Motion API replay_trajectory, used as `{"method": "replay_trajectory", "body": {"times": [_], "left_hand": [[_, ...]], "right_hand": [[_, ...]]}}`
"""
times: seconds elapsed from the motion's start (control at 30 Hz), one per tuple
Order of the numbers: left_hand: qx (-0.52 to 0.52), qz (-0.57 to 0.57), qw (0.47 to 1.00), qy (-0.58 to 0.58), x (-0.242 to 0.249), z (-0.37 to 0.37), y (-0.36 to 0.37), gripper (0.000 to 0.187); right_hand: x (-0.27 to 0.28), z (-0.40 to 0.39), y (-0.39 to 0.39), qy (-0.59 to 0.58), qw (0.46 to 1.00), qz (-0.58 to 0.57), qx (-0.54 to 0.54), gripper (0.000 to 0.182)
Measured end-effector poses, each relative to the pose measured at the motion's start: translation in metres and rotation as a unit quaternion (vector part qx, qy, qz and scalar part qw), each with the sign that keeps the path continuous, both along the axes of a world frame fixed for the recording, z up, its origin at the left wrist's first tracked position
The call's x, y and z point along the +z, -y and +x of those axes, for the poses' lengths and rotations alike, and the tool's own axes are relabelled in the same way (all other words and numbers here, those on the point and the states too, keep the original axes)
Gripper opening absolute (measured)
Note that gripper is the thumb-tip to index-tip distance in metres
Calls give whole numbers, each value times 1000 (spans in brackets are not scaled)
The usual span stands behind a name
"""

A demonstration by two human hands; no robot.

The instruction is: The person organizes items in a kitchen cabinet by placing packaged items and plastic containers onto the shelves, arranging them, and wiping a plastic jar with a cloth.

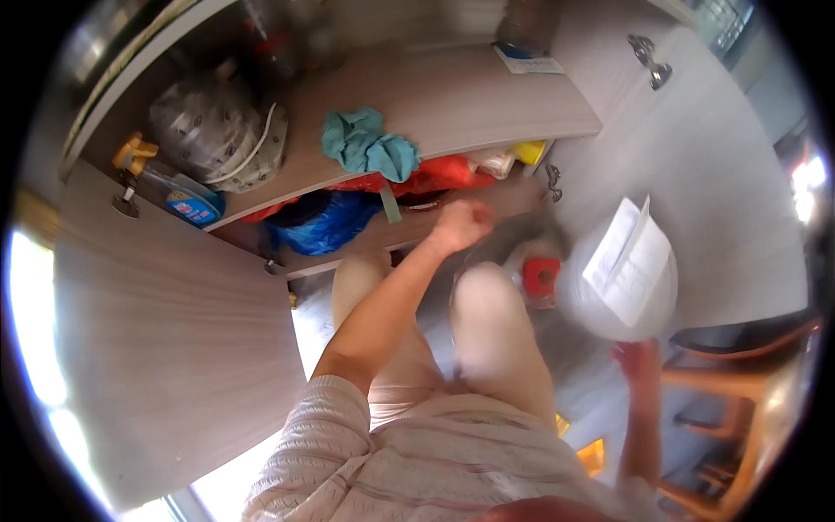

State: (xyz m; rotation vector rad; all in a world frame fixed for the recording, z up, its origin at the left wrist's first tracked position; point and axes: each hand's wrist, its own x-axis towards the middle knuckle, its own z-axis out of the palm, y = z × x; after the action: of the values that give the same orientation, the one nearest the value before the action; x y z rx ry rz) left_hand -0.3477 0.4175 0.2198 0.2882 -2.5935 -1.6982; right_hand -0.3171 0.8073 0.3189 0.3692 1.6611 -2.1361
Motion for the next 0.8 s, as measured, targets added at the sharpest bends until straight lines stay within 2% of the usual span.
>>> {"method": "replay_trajectory", "body": {"times": [0.07, 0.1, 0.17, 0.23, 0.3, 0.5, 0.8], "left_hand": [[-60, -130, 990, 6, 36, 13, -3, 25], [-66, -182, 981, 23, 34, 14, -2, 26], [-75, -192, 978, 30, 47, 22, 1, 26], [-81, -174, 981, 37, 51, 28, 1, 28], [-109, -171, 978, 42, 60, 33, 3, 28], [-133, -191, 971, 45, 58, 41, 7, 29], [-136, -156, 978, 28, 49, 40, 12, 24]], "right_hand": [[15, -22, 29, -15, 999, -30, 36, 35], [25, -36, 45, -20, 997, -47, 61, 37], [51, -57, 90, -24, 990, -67, 120, 38], [70, -82, 136, -7, 970, -145, 196, 38], [86, -106, 187, 27, 961, -161, 224, 39], [103, -166, 334, -42, 946, -124, 298, 20], [100, -249, 487, 0, 972, -138, 191, 16]]}}
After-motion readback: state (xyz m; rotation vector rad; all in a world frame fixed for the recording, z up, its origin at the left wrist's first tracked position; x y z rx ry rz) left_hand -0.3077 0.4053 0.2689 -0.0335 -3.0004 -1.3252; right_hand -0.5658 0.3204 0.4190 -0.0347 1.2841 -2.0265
